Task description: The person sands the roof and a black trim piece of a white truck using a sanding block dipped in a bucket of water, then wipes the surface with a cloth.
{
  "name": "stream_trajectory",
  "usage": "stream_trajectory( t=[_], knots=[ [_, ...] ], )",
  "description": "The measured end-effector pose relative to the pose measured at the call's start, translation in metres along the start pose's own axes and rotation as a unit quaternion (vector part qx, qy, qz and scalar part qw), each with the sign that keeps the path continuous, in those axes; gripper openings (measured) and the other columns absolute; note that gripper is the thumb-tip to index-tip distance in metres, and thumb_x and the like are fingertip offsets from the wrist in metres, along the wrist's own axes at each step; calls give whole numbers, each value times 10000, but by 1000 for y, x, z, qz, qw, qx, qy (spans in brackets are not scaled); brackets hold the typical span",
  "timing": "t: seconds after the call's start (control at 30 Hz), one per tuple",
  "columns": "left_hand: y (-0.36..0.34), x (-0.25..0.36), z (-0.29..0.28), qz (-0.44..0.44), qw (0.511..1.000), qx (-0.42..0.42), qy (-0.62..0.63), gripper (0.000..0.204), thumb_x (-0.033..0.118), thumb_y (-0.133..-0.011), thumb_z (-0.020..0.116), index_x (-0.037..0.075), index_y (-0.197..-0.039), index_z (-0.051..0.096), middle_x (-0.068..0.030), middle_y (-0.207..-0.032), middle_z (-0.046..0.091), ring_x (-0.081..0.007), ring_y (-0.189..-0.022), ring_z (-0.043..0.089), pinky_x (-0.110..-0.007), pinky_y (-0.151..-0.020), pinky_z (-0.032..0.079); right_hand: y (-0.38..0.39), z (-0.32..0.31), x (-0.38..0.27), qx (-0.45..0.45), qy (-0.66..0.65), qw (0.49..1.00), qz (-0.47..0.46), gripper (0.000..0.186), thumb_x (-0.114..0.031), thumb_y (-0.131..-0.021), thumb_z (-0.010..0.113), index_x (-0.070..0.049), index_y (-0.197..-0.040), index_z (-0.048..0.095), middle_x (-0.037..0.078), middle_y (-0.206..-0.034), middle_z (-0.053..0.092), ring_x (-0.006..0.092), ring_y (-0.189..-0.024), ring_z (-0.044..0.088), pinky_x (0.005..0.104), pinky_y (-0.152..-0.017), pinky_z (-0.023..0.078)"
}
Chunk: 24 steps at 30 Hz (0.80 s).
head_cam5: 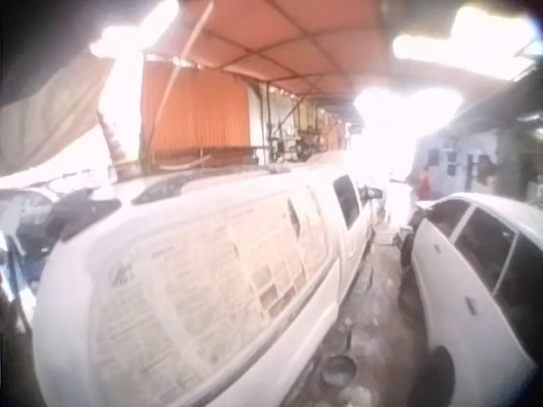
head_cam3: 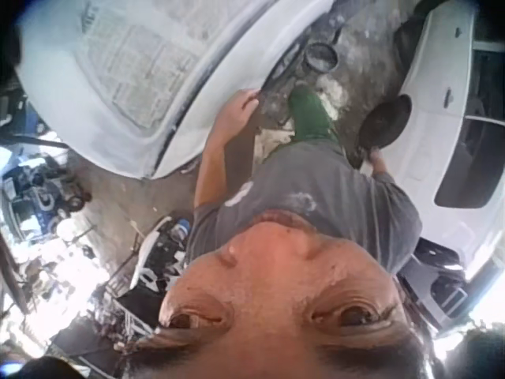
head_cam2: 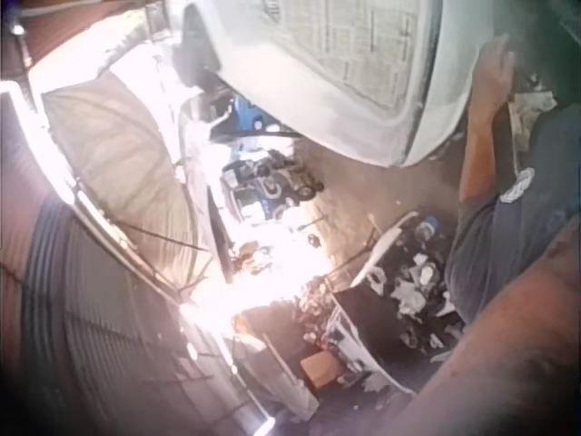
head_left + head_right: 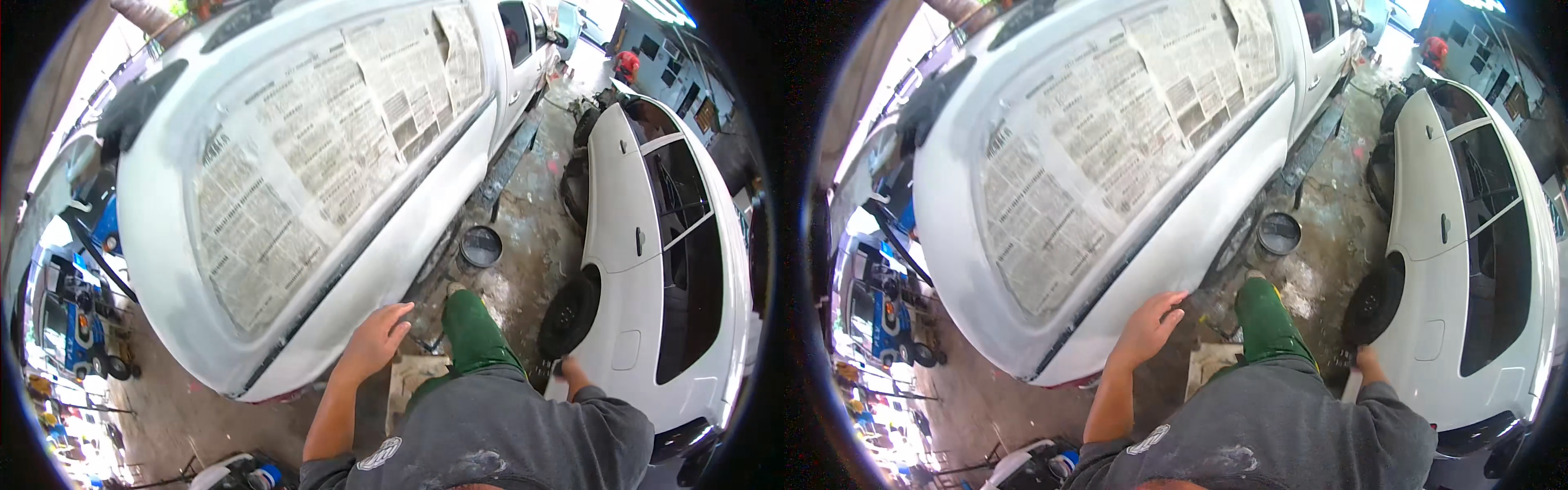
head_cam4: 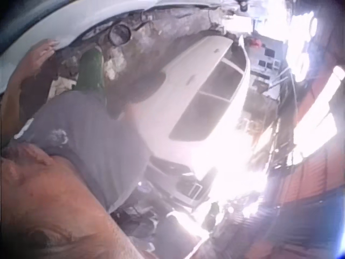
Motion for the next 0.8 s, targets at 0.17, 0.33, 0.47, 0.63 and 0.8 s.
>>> stream_trajectory(
  t=[0.17,0.33,0.47,0.63,0.8],
  knots=[
    [-44,30,-44,91,989,31,-116,342,193,-977,625,48,-1285,636,-153,-1315,637,-341,-1229,589,-404,-1055,459,62,41,8,-104,-30,990,89,249,-194,-929,596,-73,-1114,709,173,-1060,710,331,-988,692,515,-868,536],
    [-113,95,-130,133,951,181,-214,346,166,-957,654,30,-1275,637,-185,-1307,637,-351,-1254,572,-412,-1094,429,41,44,-66,-149,-239,954,101,241,-218,-958,569,-94,-1133,680,158,-1133,663,362,-1041,649,632,-879,505],
    [-194,137,-227,174,884,307,-306,339,189,-967,650,16,-1258,642,-199,-1315,626,-360,-1261,563,-423,-1104,410,2,32,-159,-205,-451,857,139,236,-238,-982,547,-111,-1148,657,146,-1192,626,386,-1083,614,726,-889,480],
    [-340,151,-350,243,790,364,-429,387,312,-993,619,-26,-1171,686,-226,-1209,682,-370,-1152,634,-416,-1016,470,-80,8,-198,-179,-274,912,-246,258,-287,-1025,518,-117,-1174,642,134,-1201,624,383,-1103,607,689,-901,505],
    [-425,145,-447,72,774,367,-511,539,509,-1018,474,42,-1154,706,-229,-1175,693,-379,-1116,644,-433,-1004,460,-97,-19,-322,-223,-532,815,49,311,-317,-1026,504,-95,-1201,633,127,-1220,611,360,-1128,587,536,-972,497]
  ],
)
Point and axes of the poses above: each hand's wrist, its own y-axis away from the middle knuckle, its own z-axis out of the palm, x = y × z, the point moved 2 cm from there along -y, towards the middle knuckle
